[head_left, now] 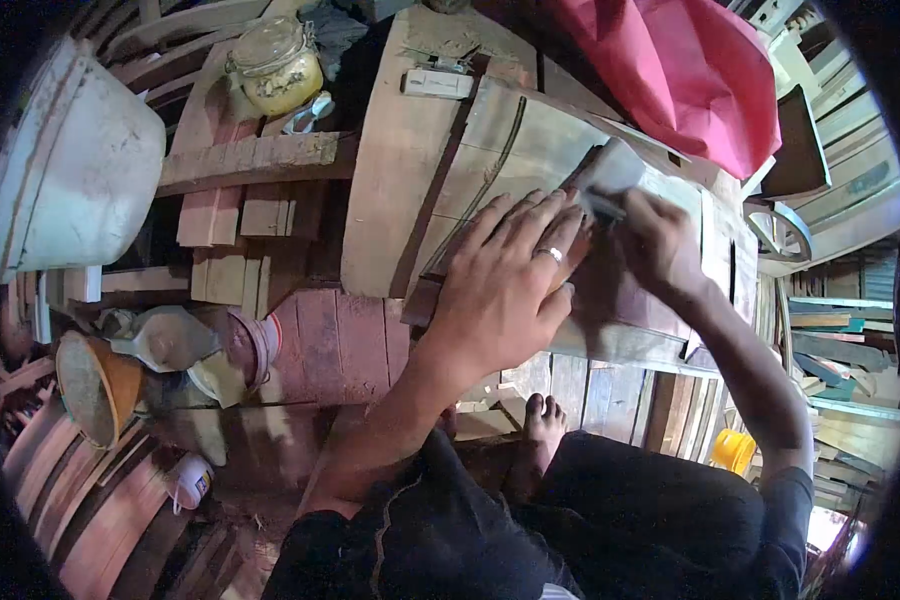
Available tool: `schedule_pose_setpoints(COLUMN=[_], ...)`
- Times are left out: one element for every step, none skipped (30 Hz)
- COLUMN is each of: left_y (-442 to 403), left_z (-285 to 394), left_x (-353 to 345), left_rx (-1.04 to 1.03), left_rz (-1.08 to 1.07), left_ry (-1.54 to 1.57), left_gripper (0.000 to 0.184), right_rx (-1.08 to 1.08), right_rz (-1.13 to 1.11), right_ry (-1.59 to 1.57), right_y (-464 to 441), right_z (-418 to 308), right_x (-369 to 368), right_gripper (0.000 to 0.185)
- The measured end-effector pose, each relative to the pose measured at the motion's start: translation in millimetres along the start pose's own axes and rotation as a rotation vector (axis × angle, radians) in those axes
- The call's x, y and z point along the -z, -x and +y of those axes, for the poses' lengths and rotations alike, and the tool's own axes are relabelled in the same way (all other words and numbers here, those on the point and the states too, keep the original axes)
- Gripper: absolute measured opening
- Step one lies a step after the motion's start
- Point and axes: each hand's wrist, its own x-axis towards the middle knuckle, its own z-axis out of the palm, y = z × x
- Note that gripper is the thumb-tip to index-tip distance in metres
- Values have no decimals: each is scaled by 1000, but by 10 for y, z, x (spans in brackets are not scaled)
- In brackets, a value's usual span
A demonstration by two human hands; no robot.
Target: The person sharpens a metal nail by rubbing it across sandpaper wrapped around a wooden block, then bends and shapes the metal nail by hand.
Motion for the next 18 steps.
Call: schedule_pose_setpoints(left_y=[-1, -5, -3, 0, 6, 5, 10, 16, 19, 18, 14, 7, -2, -4, -1, -1, 4, 9], left_z=[-3, 0, 8, 14, 8, 5, 10, 7, 4, 11, 18, 19, 14, 11, 12, 10, 10, 12], left_x=[-9, -9, 0, 7, 5, 7, 6, 9, 13, 12, 6, 5, 13, 20, 17, 16, 20, 26], left_rx=[-5, -8, -6, -1, 7, 8, 7, 6, 8, 15, 20, 17, 11, 6, 6, 8, 13, 17], left_rz=[-7, -10, -7, -2, -9, -8, -9, -9, -7, -15, -24, -27, -28, -29, -30, -28, -27, -26], left_ry=[-6, -1, -9, -18, -29, -33, -20, -8, -8, -16, -21, -16, -19, -24, -26, -26, -25, -28], left_gripper=[75, 75, 75, 75, 74, 74, 75, 75, 75, 75, 75, 75, 75, 75, 75, 75, 75, 75], right_rx=[79, 160, 124, 91, 41, -155, -86, -17, 9, 31, 58, 138, 124, 111, 68, 54, -54, -161], right_rz=[-74, -148, -102, -56, 44, 42, 120, 198, 102, 7, -43, -139, -124, -110, -41, 51, 32, 12], right_ry=[5, 10, 5, 0, -32, 39, 32, 25, 25, 28, 17, 34, 51, 67, 99, 79, 97, 116], right_y=[-28, -61, -62, -83, -112, -150, -157, -163, -140, -94, -87, -115, -128, -158, -124, -192, -221, -239], right_z=[-90, -151, -78, 42, 135, 207, 239, 256, 188, 69, -63, -130, -118, -72, 186, 273, 355, 396], right_x=[58, 129, 124, 106, 83, 114, 79, 38, 51, 84, 88, 156, 194, 213, 136, 170, 172, 165], right_gripper=[33, 37, 37, 37, 33, 27, 25, 23, 23, 23, 23, 24, 24, 25, 27, 29, 30, 32])
